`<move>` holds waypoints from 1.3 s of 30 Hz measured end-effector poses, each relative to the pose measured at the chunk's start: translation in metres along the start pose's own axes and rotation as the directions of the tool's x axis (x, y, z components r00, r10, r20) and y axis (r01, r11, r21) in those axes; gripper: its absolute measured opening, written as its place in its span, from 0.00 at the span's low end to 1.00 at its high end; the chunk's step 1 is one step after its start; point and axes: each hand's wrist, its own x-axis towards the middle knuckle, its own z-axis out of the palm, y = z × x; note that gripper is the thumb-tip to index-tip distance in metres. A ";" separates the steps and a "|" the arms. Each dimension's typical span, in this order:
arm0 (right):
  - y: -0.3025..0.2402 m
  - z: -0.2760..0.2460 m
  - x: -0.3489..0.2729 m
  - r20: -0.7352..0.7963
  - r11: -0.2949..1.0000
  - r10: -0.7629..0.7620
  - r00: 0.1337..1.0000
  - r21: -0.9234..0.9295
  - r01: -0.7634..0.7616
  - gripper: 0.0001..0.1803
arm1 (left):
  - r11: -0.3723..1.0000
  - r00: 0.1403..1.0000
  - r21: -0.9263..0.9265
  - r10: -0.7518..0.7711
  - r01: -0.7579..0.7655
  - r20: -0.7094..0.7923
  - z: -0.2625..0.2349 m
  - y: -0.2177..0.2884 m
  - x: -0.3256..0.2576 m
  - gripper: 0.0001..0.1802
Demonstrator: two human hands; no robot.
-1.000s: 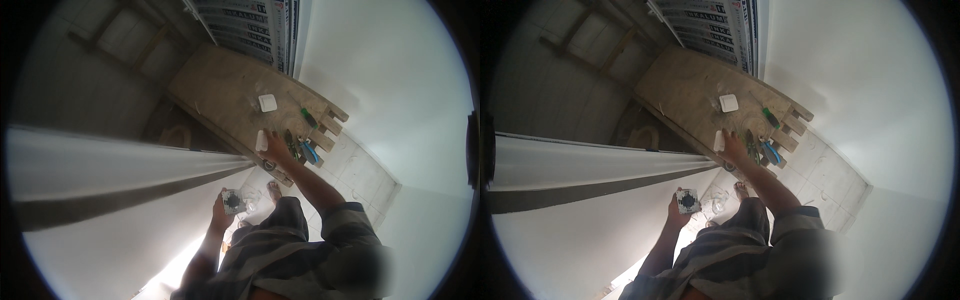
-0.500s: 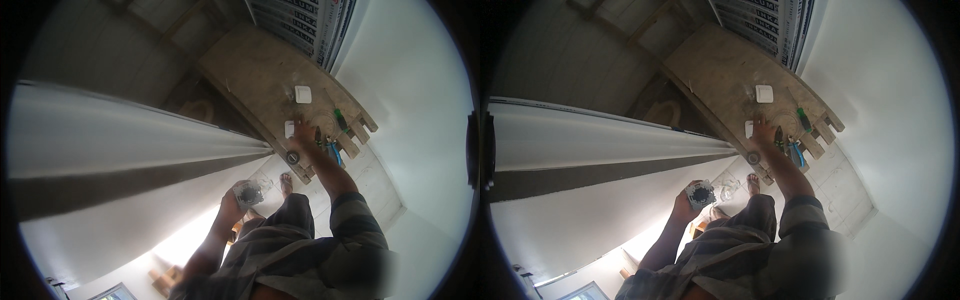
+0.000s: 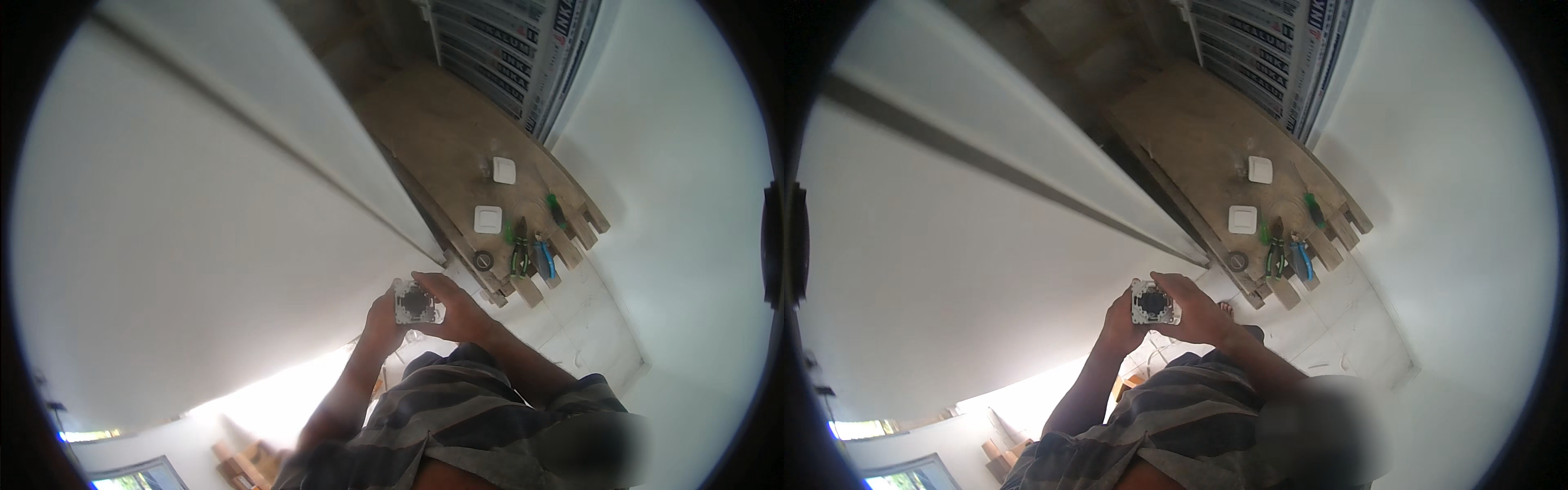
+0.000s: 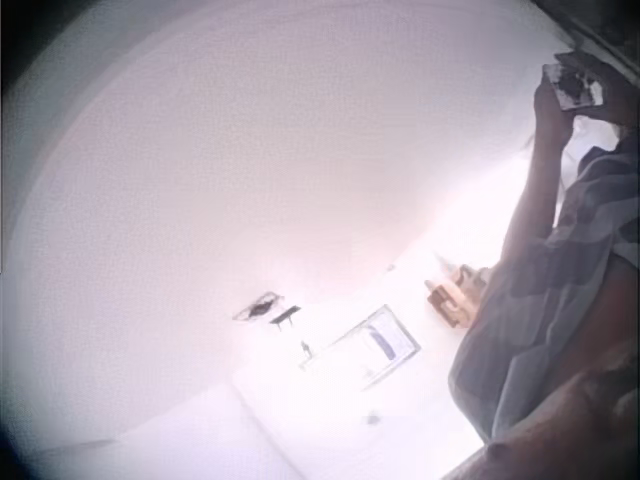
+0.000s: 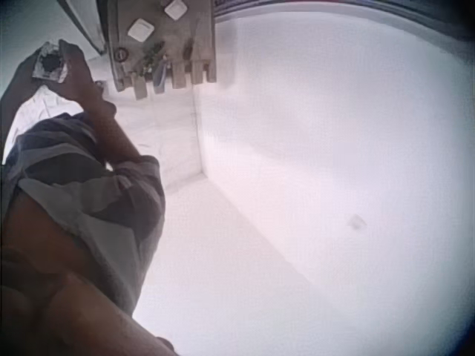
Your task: The person strips and twists wires, wraps them with electrical tape, and secures a wall outlet into a wall box using pliers and a screwdriver. The outlet is mounted to the wall and the wires are connected to its terminals.
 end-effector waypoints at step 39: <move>-0.214 0.186 -0.042 0.815 0.994 -0.108 0.569 0.074 0.082 0.63 | 0.846 0.917 -0.478 0.030 -0.235 -0.398 -0.052 -0.121 -0.364 0.61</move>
